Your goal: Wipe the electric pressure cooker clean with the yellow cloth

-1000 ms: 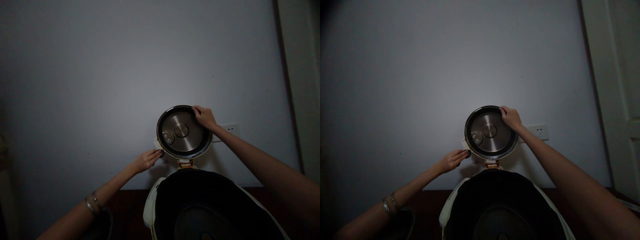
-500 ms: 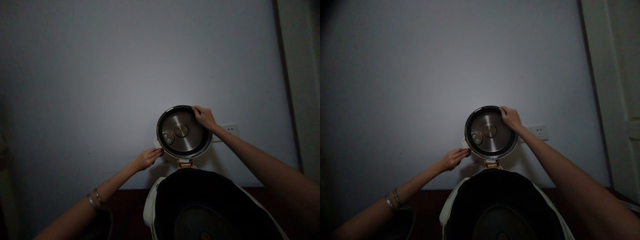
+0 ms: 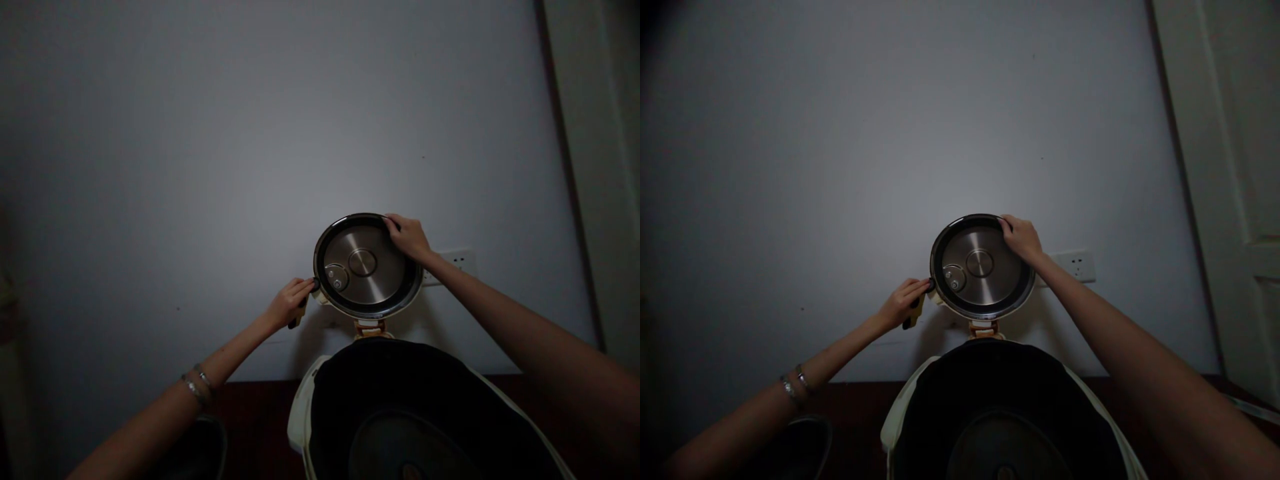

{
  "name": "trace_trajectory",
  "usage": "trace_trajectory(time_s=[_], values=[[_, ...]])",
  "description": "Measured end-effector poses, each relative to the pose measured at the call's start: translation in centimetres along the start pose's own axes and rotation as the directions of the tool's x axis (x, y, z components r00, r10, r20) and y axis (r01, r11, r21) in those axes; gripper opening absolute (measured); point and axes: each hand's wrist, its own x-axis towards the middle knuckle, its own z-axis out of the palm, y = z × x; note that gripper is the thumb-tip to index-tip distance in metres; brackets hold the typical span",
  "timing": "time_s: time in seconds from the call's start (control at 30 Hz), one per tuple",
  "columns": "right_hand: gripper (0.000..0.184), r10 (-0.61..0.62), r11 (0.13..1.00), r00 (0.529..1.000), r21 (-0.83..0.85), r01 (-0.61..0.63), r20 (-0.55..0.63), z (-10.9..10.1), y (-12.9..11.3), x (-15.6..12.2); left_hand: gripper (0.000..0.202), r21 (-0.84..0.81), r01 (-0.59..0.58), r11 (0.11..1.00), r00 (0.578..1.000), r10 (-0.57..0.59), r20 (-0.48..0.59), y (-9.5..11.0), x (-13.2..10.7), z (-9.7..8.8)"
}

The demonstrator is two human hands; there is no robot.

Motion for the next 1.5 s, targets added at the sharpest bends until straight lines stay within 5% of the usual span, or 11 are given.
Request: trace_trajectory(time_s=[0.23,0.6,1.13,1.37,1.5], values=[[0.037,0.022,1.000,0.999,0.012,-0.022,0.026,-0.2,-0.2,0.0,0.061,-0.123,0.021,0.992,0.999,-0.016,0.044,2.4,-2.0,1.3],[0.034,0.004,1.000,0.987,0.010,-0.006,0.158,-1.0,-0.3,1.2,0.066,-0.187,0.053,0.981,0.953,0.006,0.303,3.7,-3.4,-1.1],[0.037,0.040,0.929,0.921,-0.355,0.109,0.387,-2.9,-1.3,2.6,0.064,-0.202,0.075,0.976,0.967,-0.022,0.254,3.5,-2.9,-1.5],[0.041,0.013,0.934,0.894,-0.325,0.149,0.448,-3.2,-0.9,2.0,0.048,-0.266,0.245,0.932,0.961,-0.197,0.195,5.1,-1.3,-0.1],[0.040,-0.028,0.980,0.910,-0.167,0.106,0.414,-2.9,-0.3,1.1,0.032,-0.232,0.416,0.879,0.910,-0.399,0.118,4.8,-0.8,-0.1]])
